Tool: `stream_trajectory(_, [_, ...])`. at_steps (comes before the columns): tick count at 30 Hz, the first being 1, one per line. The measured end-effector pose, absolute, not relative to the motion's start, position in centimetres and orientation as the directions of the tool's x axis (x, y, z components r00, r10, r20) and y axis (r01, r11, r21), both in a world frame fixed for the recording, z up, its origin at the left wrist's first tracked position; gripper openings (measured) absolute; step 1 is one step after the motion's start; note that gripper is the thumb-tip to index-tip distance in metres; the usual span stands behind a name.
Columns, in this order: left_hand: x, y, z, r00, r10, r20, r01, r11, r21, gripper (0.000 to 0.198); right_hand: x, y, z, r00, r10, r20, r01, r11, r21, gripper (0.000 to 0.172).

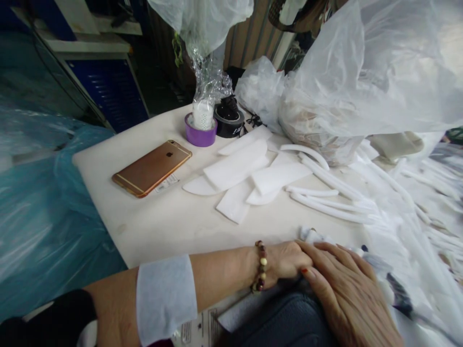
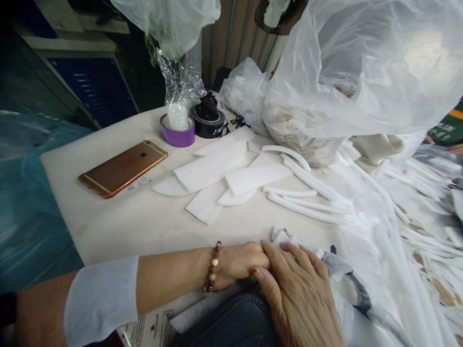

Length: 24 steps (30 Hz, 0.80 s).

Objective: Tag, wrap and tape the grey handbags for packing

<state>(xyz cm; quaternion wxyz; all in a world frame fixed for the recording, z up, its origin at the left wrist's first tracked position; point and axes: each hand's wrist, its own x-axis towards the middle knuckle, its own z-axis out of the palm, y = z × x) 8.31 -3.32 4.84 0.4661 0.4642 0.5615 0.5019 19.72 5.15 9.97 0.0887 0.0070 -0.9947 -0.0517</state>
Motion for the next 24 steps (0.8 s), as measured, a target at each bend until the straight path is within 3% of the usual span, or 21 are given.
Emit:
stream_trajectory(5, [7.8, -8.2, 6.8, -0.235, 0.922, -0.306, 0.018, 0.319, 0.947, 0.028, 19.7, 4.8, 10.7, -0.982, -0.047, 0.185, -0.036, 0.997, 0.062, 0.039])
stream_trajectory(7, [7.6, -10.6, 7.4, -0.21, 0.917, -0.339, -0.027, 0.341, 0.94, 0.04, 19.7, 4.7, 10.8, -0.978, -0.047, 0.204, -0.038, 0.998, 0.05, 0.039])
stream_trajectory(11, [7.6, -14.8, 8.0, -0.146, 0.961, -0.237, 0.162, 0.26, 0.952, 0.054, 19.9, 5.1, 10.7, -0.979, -0.046, 0.197, -0.033, 0.997, 0.069, 0.036])
stream_trajectory(15, [7.6, -17.2, 8.0, -0.073, 0.976, -0.207, 0.411, 0.219, 0.885, 0.039, 20.1, 5.6, 10.4, -0.973, -0.078, 0.218, -0.057, 0.994, 0.097, 0.034])
stream_trajectory(18, [7.0, -17.1, 7.5, 0.059, 0.995, -0.074, 0.538, 0.031, 0.842, 0.025, 20.4, 6.1, 10.3, -0.976, -0.103, 0.193, -0.081, 0.989, 0.123, 0.031])
stream_trajectory(21, [6.5, -16.2, 6.8, 0.147, 0.987, 0.06, 0.612, -0.139, 0.778, 0.027, 20.6, 6.5, 10.1, -0.976, -0.125, 0.18, -0.104, 0.987, 0.12, 0.03])
stream_trajectory(24, [6.7, -15.4, 6.1, 0.095, 0.987, 0.128, 0.667, -0.159, 0.728, 0.023, 20.8, 6.2, 9.8, -0.98, -0.036, 0.195, -0.027, 0.999, 0.047, 0.035])
